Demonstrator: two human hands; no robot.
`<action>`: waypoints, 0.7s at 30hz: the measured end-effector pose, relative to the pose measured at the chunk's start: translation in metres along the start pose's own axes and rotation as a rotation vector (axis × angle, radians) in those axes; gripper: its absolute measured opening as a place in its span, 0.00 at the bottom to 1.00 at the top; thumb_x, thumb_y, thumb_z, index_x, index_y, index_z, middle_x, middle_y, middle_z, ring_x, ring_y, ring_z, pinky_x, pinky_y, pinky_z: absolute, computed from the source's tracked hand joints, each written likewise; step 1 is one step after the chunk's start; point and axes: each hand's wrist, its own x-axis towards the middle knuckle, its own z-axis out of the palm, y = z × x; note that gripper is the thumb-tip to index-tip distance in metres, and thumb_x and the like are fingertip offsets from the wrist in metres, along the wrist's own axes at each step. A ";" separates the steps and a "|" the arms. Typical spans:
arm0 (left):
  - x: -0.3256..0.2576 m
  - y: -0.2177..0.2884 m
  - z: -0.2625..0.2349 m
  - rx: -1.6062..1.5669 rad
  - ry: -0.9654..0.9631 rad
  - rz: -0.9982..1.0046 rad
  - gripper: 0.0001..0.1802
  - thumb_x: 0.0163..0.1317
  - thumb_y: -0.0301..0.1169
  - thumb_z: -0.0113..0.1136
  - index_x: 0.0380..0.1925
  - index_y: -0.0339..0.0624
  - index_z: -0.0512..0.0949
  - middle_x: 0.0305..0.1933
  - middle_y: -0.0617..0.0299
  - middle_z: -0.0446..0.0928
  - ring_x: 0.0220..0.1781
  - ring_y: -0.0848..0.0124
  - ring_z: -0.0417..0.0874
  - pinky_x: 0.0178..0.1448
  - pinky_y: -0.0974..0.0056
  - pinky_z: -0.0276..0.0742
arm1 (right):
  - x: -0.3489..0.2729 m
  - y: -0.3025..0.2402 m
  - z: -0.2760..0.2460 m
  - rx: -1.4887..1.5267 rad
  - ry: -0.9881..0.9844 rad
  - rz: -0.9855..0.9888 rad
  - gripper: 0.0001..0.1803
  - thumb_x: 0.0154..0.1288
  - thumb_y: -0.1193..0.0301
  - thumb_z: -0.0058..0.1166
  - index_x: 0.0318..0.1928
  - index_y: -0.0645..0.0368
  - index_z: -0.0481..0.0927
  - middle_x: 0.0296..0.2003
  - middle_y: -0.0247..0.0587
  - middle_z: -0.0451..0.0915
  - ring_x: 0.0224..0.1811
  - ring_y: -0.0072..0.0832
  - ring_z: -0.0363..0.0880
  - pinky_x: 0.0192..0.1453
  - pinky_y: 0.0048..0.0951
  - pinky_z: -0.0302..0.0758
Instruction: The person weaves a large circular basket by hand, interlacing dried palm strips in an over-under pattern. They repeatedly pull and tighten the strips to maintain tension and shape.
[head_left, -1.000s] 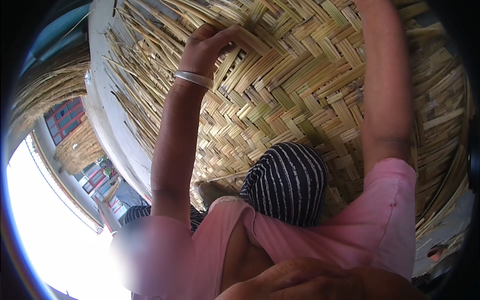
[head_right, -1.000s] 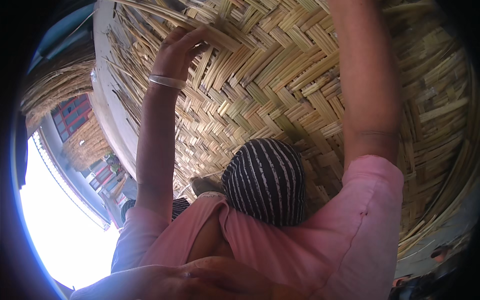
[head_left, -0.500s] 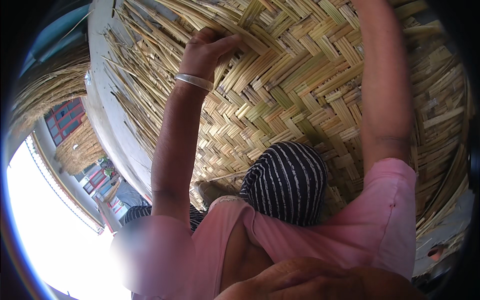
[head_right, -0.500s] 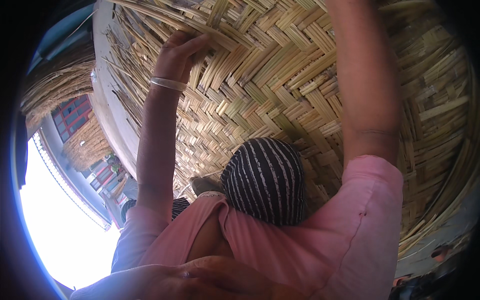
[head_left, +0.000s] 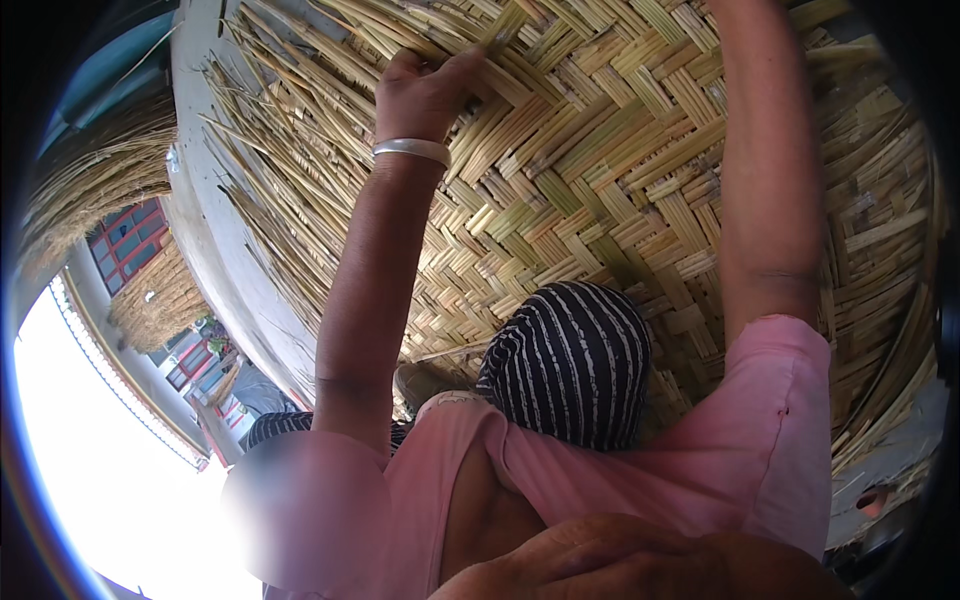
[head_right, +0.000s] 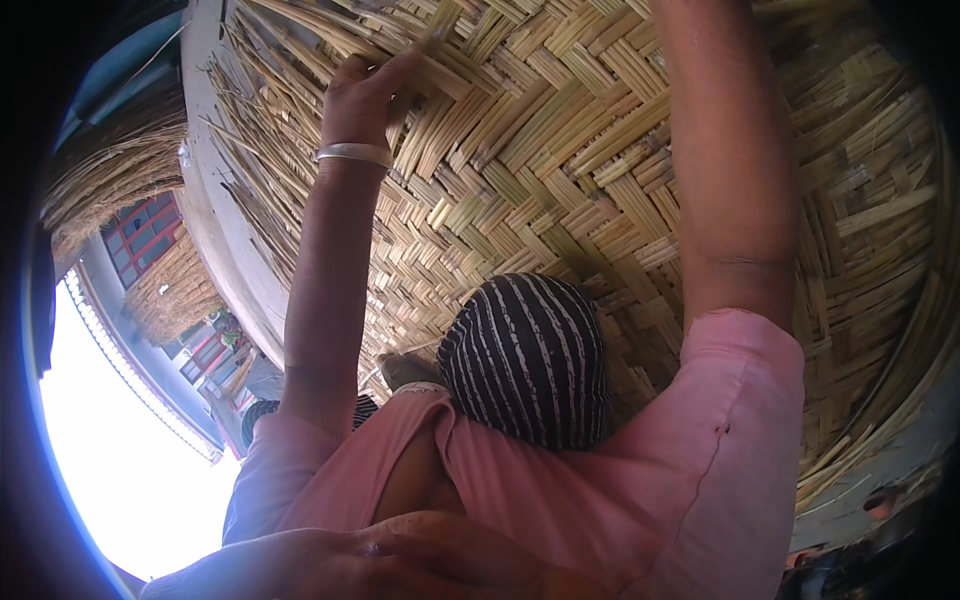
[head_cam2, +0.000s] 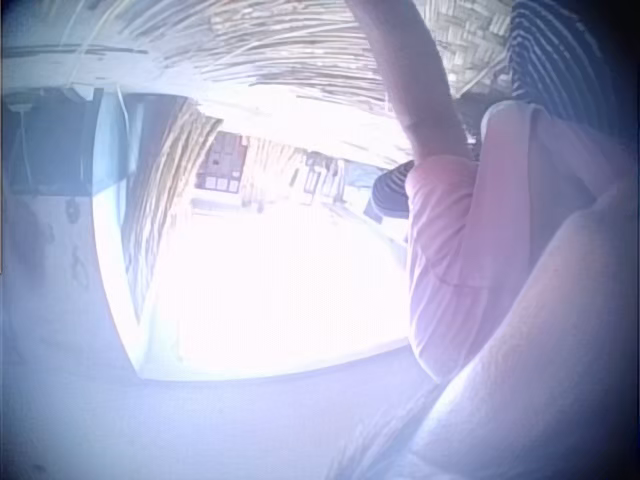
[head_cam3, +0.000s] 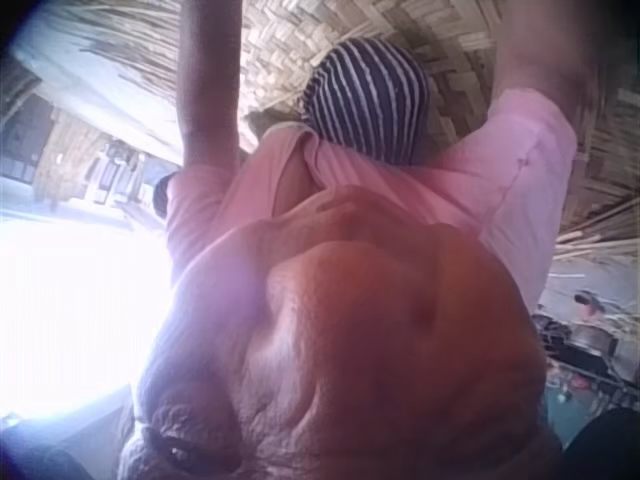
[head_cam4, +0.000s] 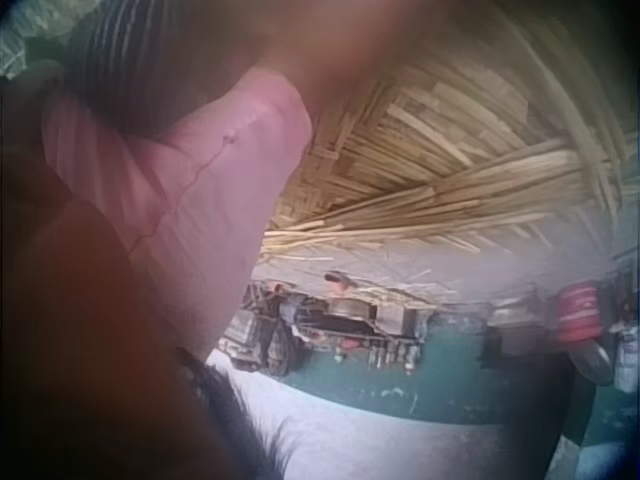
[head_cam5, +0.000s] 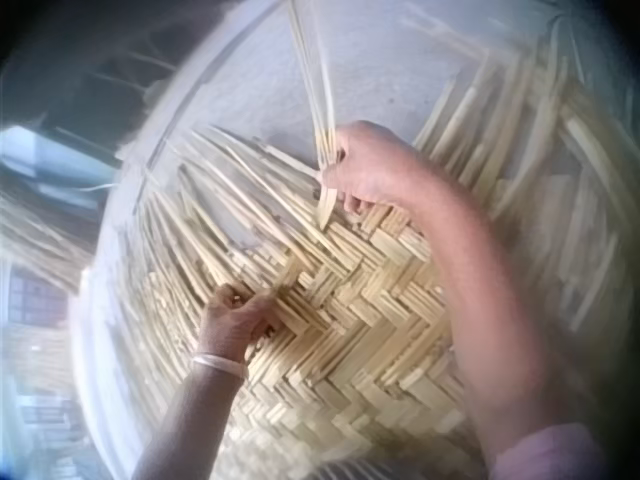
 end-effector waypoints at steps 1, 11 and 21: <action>0.000 -0.002 0.003 0.005 0.017 -0.002 0.19 0.59 0.35 0.78 0.41 0.34 0.81 0.33 0.61 0.84 0.32 0.75 0.84 0.36 0.70 0.81 | -0.001 0.000 -0.001 -0.028 -0.016 -0.021 0.12 0.73 0.76 0.55 0.52 0.71 0.80 0.34 0.45 0.86 0.28 0.24 0.84 0.31 0.25 0.82; -0.023 0.001 0.038 0.371 0.219 0.094 0.36 0.50 0.46 0.84 0.46 0.28 0.78 0.40 0.55 0.83 0.39 0.70 0.85 0.43 0.67 0.83 | -0.019 -0.018 -0.020 -0.347 -0.126 0.157 0.12 0.71 0.74 0.56 0.50 0.68 0.82 0.35 0.45 0.85 0.32 0.27 0.85 0.32 0.29 0.81; -0.019 -0.029 0.037 0.187 0.407 0.353 0.44 0.59 0.35 0.78 0.69 0.28 0.64 0.61 0.44 0.78 0.66 0.57 0.78 0.70 0.55 0.75 | -0.010 0.002 -0.019 -0.012 -0.138 0.056 0.13 0.74 0.74 0.55 0.54 0.67 0.80 0.40 0.50 0.88 0.35 0.28 0.87 0.34 0.24 0.85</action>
